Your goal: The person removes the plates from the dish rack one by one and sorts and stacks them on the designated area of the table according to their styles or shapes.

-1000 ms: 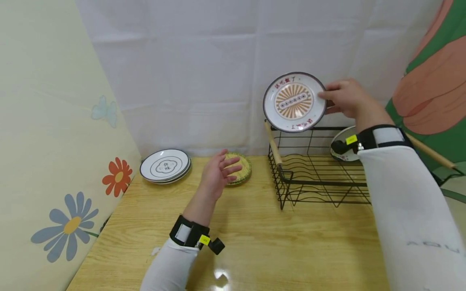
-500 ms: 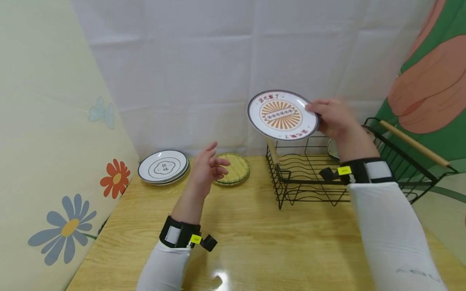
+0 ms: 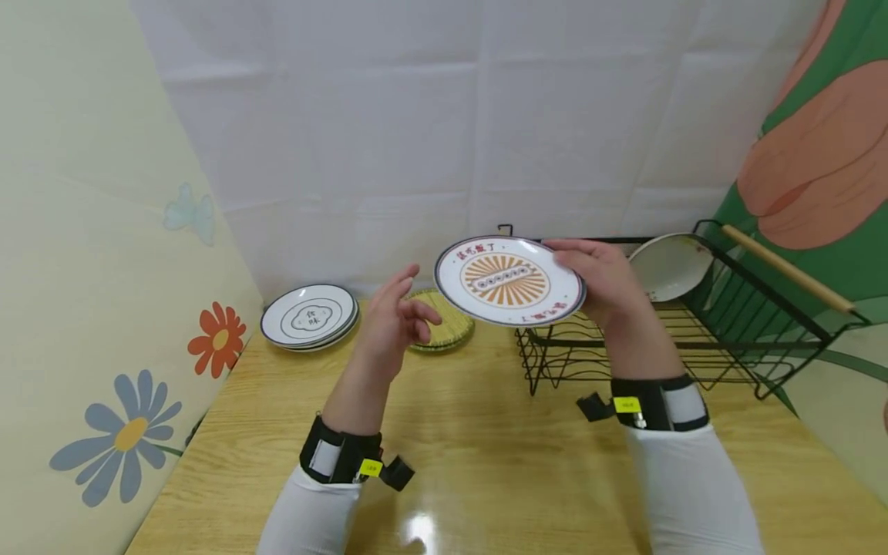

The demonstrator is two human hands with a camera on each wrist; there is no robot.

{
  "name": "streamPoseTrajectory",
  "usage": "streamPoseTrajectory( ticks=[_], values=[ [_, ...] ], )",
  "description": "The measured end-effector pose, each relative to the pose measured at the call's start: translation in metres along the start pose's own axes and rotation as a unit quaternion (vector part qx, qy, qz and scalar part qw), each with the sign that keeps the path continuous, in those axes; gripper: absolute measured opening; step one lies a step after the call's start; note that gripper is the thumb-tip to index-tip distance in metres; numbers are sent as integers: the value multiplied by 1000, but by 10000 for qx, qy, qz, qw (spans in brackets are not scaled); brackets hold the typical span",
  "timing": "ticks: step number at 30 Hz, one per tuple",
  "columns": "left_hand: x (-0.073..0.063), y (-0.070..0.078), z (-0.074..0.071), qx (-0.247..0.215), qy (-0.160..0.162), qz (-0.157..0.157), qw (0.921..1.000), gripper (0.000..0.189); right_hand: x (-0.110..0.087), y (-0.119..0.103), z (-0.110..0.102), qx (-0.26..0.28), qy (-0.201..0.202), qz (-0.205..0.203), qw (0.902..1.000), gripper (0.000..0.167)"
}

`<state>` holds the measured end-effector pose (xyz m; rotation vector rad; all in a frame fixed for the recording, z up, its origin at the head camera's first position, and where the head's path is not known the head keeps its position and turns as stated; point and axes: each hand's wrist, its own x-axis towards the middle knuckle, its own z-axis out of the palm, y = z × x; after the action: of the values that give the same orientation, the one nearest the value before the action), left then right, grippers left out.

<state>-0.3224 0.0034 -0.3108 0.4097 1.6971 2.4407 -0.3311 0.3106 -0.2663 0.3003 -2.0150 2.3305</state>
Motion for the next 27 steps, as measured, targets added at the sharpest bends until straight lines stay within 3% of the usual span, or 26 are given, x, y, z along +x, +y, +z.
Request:
streamPoseTrajectory(
  ticks=[7,15,20,27],
  values=[
    [-6,0,7,48,-75,-40,10000,51,-16,16,18,-204,163,-76,9996,51],
    [-10,1,14,16,-24,-140,9999,52,-25,30,28,-214,309,-188,9991,46],
    [-9,0,17,-36,79,103,9999,50,-28,31,33,-36,382,-331,9987,42],
    [-10,1,18,48,519,455,9976,50,-28,37,45,-31,519,-350,9980,42]
  ],
)
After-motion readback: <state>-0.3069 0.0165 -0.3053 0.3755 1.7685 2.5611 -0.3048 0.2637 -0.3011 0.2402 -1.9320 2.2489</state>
